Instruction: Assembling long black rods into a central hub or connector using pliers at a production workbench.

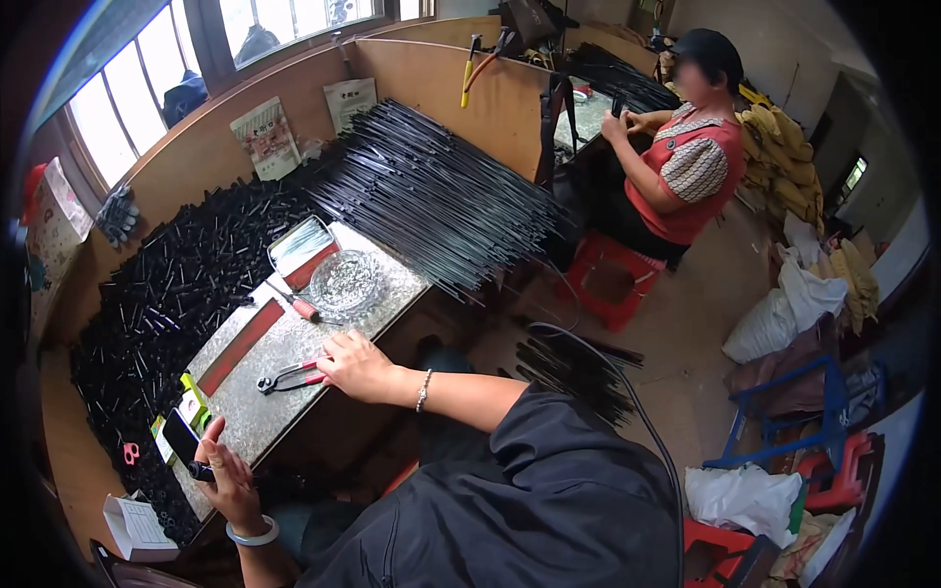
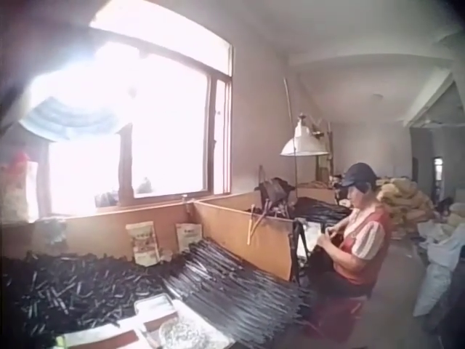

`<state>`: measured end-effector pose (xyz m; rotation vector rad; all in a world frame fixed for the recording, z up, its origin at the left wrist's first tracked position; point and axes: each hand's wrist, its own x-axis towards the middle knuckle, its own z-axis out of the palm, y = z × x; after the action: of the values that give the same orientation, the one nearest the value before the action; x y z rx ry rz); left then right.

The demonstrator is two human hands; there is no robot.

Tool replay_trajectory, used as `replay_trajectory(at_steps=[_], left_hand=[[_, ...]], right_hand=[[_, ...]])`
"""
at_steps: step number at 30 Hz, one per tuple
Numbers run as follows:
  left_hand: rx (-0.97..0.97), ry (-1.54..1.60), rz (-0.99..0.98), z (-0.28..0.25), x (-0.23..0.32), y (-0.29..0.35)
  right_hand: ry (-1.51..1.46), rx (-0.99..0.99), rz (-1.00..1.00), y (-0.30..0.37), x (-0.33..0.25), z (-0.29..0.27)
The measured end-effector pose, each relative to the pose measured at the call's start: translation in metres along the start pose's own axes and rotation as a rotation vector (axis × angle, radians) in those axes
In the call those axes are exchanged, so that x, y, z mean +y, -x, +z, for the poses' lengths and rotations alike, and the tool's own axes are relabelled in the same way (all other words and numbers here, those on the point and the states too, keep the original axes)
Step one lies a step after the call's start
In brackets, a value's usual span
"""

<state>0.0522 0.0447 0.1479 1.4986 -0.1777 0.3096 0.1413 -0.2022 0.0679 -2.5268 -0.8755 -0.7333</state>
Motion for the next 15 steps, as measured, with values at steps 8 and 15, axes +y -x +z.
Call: replay_trajectory(at_steps=[8,15], left_hand=[[0.095,0.075,0.009,0.001,-0.004,-0.003],[0.049,-0.045,0.038,0.002,-0.011,-0.007]], right_hand=[[-0.662,-0.163,0.337,-0.002,-0.016,-0.031],[-1.751,-0.423,0.513,0.019,-0.033,-0.040]])
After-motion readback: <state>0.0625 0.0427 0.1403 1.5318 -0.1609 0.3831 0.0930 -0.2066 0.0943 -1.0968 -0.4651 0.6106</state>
